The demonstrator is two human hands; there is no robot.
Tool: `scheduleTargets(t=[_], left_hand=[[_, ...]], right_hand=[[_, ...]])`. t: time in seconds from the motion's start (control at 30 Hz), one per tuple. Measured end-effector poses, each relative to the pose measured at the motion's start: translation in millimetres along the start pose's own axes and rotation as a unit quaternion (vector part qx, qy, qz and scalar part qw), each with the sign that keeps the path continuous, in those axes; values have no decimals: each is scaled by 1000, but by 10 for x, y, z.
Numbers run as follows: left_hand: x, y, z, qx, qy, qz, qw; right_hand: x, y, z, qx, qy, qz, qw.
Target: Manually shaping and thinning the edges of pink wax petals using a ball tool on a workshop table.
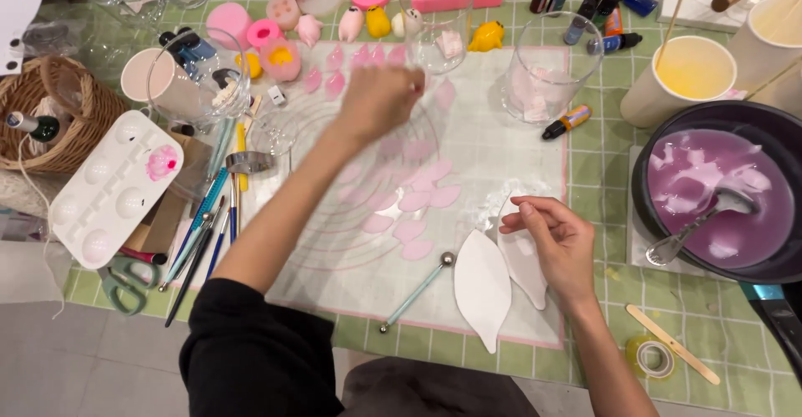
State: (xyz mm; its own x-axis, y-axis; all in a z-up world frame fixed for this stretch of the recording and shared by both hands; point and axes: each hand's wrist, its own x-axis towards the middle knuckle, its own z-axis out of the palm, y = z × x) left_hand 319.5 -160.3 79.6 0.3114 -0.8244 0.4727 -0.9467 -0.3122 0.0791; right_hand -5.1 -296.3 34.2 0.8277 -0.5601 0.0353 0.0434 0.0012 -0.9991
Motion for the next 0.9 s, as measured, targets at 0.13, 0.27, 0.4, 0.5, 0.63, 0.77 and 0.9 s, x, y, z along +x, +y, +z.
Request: scheduleTargets(t=[0.13, 0.27, 0.4, 0.5, 0.63, 0.77, 0.9], left_hand=[[-339, -89, 537, 127, -41, 37, 990], [-363, -104, 673, 155, -43, 76, 984], [-386, -123, 680, 157, -33, 78, 984], [-400, -93, 579, 138, -61, 72, 986], [-307, -38, 359, -13, 37, 10, 999], [-181, -235, 449, -154, 50, -227, 960], [-113, -271, 504, -216, 14, -133, 967]], right_hand=[[7, 57, 11, 17, -12, -10, 1000], [21, 47, -6, 11, 2, 3, 1000], [14, 38, 2, 11, 1, -1, 1000], [18, 35, 5, 6, 1, -1, 1000], [4, -3, 7, -1, 5, 0, 1000], [11, 9, 13, 3, 4, 4, 1000], [16, 31, 11, 15, -6, 6, 1000]])
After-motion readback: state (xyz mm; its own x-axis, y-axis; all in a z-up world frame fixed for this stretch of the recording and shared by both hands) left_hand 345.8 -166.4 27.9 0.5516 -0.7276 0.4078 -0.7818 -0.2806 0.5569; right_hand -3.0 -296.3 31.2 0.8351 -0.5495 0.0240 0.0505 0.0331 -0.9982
